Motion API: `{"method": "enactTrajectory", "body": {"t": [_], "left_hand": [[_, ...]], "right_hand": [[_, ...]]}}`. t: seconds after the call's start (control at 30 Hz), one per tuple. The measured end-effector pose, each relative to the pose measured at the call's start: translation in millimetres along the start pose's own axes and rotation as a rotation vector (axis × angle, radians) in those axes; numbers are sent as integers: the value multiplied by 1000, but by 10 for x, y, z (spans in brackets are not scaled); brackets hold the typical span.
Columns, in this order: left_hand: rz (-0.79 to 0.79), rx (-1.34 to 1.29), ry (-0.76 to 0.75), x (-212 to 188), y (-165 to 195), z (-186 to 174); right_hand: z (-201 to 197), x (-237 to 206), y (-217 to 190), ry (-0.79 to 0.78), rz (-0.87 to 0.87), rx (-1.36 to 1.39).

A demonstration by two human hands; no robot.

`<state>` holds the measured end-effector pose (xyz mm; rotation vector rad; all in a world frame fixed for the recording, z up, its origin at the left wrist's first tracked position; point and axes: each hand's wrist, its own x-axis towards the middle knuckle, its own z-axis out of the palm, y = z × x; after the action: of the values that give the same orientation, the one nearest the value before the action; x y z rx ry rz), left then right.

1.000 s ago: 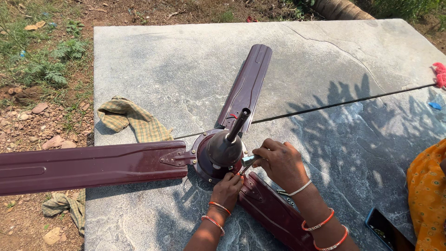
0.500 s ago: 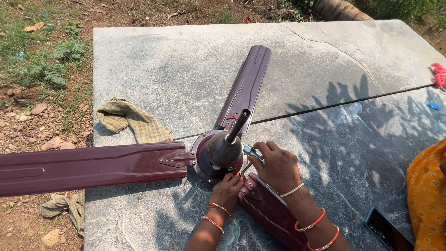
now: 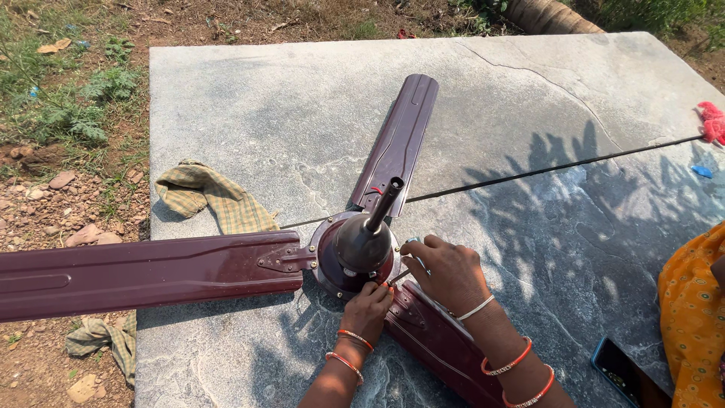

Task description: The person attaches maroon fan blades to the motor hub of a ceiling fan lying on a stone slab, aligning each blade and tightening screws by hand and with a small tool, working around the hub blade by blade.

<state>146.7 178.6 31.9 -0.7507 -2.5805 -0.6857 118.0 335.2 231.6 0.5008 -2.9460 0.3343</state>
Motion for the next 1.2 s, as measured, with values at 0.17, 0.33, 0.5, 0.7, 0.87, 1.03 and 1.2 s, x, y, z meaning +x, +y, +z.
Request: {"method": "enactTrajectory", "body": {"t": [0.17, 0.33, 0.5, 0.7, 0.87, 1.03, 1.2], "left_hand": [[0, 22, -10, -4, -8, 22], [-3, 17, 12, -4, -9, 29], [-3, 10, -13, 0, -16, 28], [-2, 6, 6, -10, -8, 27], [-3, 6, 2, -8, -2, 35], [-29, -16, -25, 0, 6, 32], [-28, 0, -1, -4, 21, 27]], "right_hand": [[-165, 23, 99, -231, -2, 52], [-285, 25, 169, -426, -14, -8], [-313, 37, 222, -561, -52, 49], [-295, 56, 236, -560, -128, 60], [-352, 74, 211, -692, 4, -17], [-430, 93, 197, -707, 21, 100], [-419, 110, 197, -710, 46, 115]]}}
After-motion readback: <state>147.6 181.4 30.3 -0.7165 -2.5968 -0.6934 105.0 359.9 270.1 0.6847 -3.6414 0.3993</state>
